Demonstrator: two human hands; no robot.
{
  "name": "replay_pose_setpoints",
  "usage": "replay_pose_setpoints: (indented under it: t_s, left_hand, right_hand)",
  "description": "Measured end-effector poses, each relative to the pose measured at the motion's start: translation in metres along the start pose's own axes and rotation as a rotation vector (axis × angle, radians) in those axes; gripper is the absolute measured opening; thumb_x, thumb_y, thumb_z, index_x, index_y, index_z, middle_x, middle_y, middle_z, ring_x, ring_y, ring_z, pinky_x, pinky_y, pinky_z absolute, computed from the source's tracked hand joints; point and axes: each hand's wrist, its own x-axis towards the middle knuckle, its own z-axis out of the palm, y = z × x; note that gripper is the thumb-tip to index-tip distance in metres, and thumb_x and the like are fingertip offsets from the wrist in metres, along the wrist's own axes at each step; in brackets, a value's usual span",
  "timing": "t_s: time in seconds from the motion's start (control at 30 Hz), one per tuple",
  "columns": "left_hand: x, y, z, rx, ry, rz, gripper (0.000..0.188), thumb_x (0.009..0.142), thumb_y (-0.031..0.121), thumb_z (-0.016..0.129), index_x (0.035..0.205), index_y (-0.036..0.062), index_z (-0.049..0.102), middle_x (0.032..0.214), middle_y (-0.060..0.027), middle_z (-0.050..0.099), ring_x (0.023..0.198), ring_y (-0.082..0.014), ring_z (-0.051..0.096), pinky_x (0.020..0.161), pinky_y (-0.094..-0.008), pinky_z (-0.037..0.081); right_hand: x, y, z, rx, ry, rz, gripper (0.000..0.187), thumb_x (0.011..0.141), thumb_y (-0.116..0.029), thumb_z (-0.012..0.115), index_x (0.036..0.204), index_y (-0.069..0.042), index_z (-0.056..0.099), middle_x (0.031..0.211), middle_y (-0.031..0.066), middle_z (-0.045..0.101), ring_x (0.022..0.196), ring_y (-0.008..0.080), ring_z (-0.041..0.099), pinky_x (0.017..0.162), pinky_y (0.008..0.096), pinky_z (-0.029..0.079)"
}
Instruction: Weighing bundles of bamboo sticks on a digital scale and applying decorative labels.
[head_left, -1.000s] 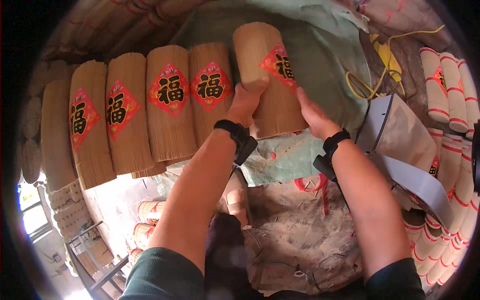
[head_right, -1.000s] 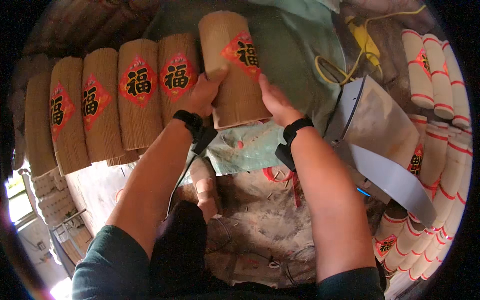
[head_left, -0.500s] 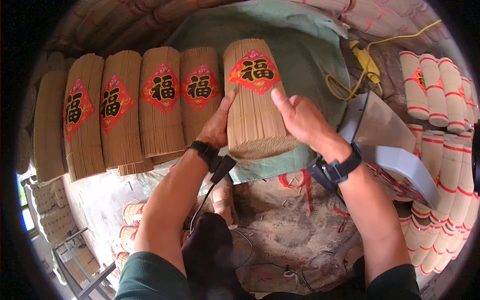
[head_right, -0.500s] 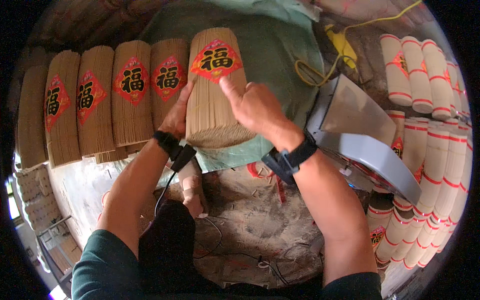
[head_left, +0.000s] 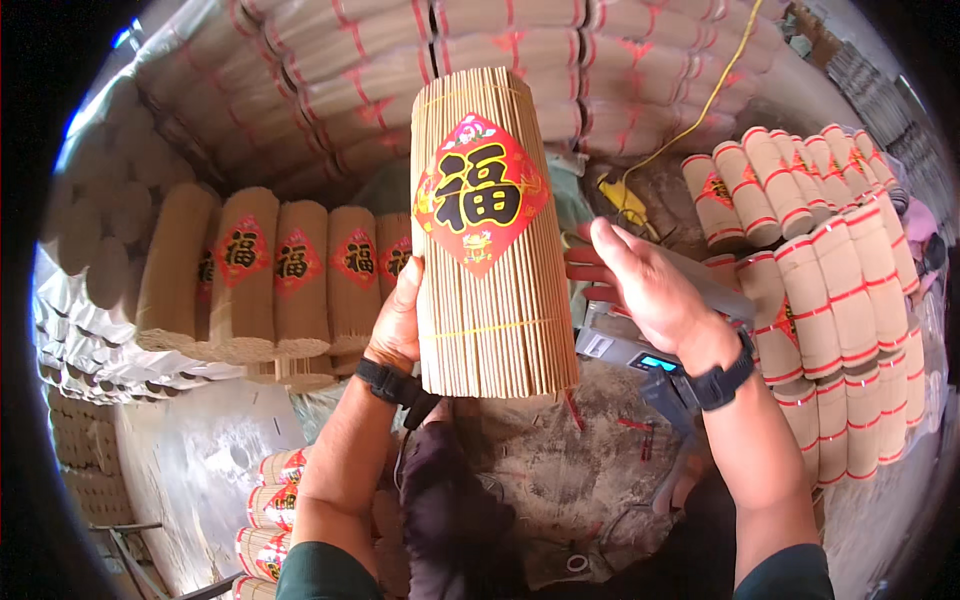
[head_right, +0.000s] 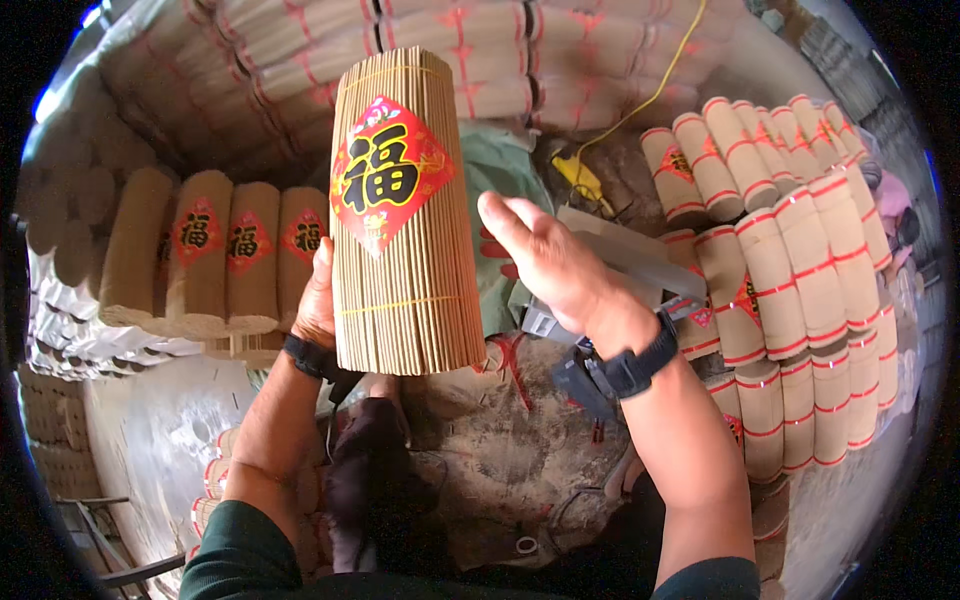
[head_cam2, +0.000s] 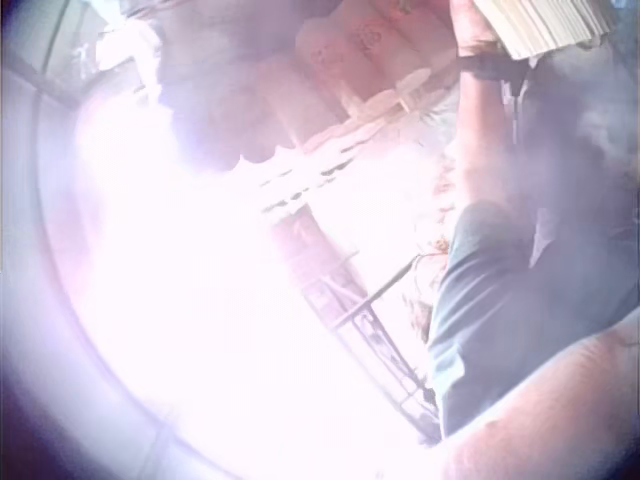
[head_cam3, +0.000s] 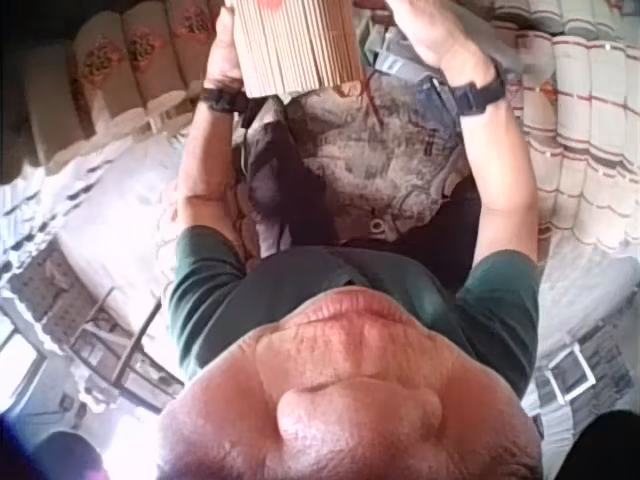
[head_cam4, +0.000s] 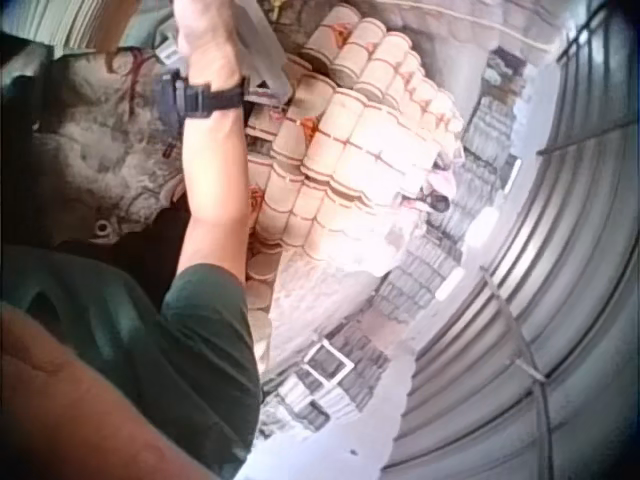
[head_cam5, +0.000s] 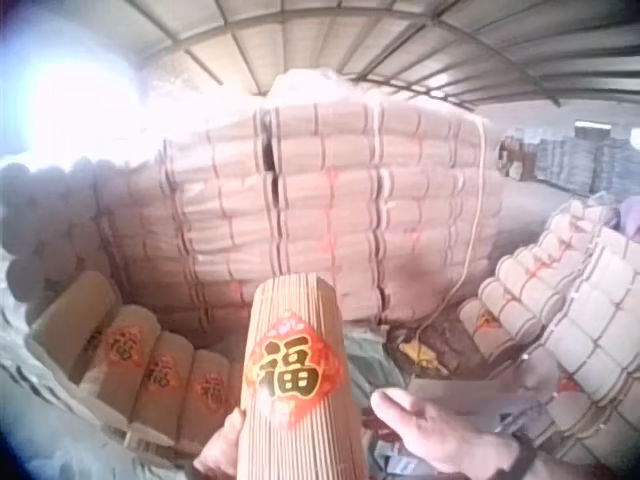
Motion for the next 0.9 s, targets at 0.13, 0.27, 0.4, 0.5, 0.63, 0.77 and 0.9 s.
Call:
replay_pose_setpoints:
  t_s: [0.13, 0.27, 0.4, 0.5, 0.63, 0.77, 0.9]
  left_hand:
    - [-0.045, 0.024, 0.089, 0.221, -0.055, 0.061, 0.076, 0.082, 0.049, 0.067, 0.136, 0.0024, 0.040, 0.130, -0.0108, 0.053, 0.116, -0.0217, 0.053, 0.100, -0.0390, 0.044]
    - [-0.100, 0.012, 0.175, 0.511, -0.040, -0.024, 0.085, 0.079, 0.050, 0.070, 0.137, 0.0006, 0.035, 0.129, -0.0111, 0.051, 0.116, -0.0201, 0.052, 0.098, -0.0373, 0.043]
    - [-0.137, -0.024, 0.195, 0.604, -0.055, -0.073, 0.086, 0.081, 0.058, 0.063, 0.139, 0.0019, 0.034, 0.133, -0.0102, 0.049, 0.123, -0.0201, 0.045, 0.106, -0.0379, 0.034]
    - [-0.147, -0.029, 0.195, 0.507, -0.122, -0.342, 0.087, 0.082, 0.063, 0.057, 0.140, 0.0020, 0.033, 0.136, -0.0107, 0.047, 0.125, -0.0203, 0.045, 0.106, -0.0388, 0.035]
    - [-0.132, -0.072, 0.191, 0.571, -0.176, -0.352, 0.093, 0.078, 0.057, 0.067, 0.141, 0.0016, 0.029, 0.136, -0.0109, 0.046, 0.125, -0.0222, 0.045, 0.106, -0.0396, 0.035]
    - [-0.123, -0.110, 0.179, 0.615, -0.203, -0.269, 0.097, 0.068, 0.043, 0.081, 0.141, 0.0042, 0.030, 0.135, -0.0092, 0.047, 0.123, -0.0222, 0.046, 0.105, -0.0383, 0.035]
    - [-0.113, -0.133, 0.169, 0.690, -0.243, -0.311, 0.095, 0.067, 0.034, 0.084, 0.140, 0.0035, 0.031, 0.133, -0.0092, 0.049, 0.123, -0.0219, 0.046, 0.106, -0.0378, 0.034]
  right_hand:
    - [-0.049, -0.052, 0.028, 0.374, -0.206, -0.151, 0.086, 0.086, -0.067, 0.046, 0.141, -0.004, 0.029, 0.134, 0.0130, 0.048, 0.120, 0.0204, 0.047, 0.102, 0.0369, 0.036]
    - [-0.091, -0.050, 0.044, 0.553, -0.218, -0.250, 0.076, 0.087, -0.059, 0.053, 0.140, -0.007, 0.034, 0.135, 0.0076, 0.048, 0.121, 0.0176, 0.047, 0.102, 0.0367, 0.038]
    - [-0.146, -0.018, 0.048, 0.597, -0.185, -0.257, 0.067, 0.089, -0.038, 0.062, 0.139, -0.004, 0.032, 0.126, 0.0099, 0.054, 0.113, 0.0172, 0.054, 0.097, 0.0349, 0.044]
    - [-0.196, -0.002, 0.064, 0.649, -0.137, -0.244, 0.071, 0.085, -0.033, 0.068, 0.139, -0.004, 0.032, 0.126, 0.0105, 0.053, 0.114, 0.0180, 0.053, 0.098, 0.0347, 0.043]
    - [-0.223, 0.045, 0.062, 0.503, 0.036, -0.286, 0.087, 0.077, -0.031, 0.078, 0.140, -0.002, 0.024, 0.130, 0.0113, 0.048, 0.120, 0.0212, 0.047, 0.102, 0.0354, 0.040]
    - [-0.240, 0.063, 0.046, 0.442, 0.016, -0.232, 0.084, 0.073, -0.031, 0.080, 0.135, -0.001, 0.034, 0.125, 0.0097, 0.052, 0.117, 0.0197, 0.050, 0.101, 0.0347, 0.040]
    - [-0.250, 0.087, 0.030, 0.400, 0.022, -0.238, 0.082, 0.067, -0.027, 0.083, 0.133, -0.003, 0.041, 0.124, 0.0085, 0.054, 0.116, 0.0191, 0.051, 0.101, 0.0346, 0.040]
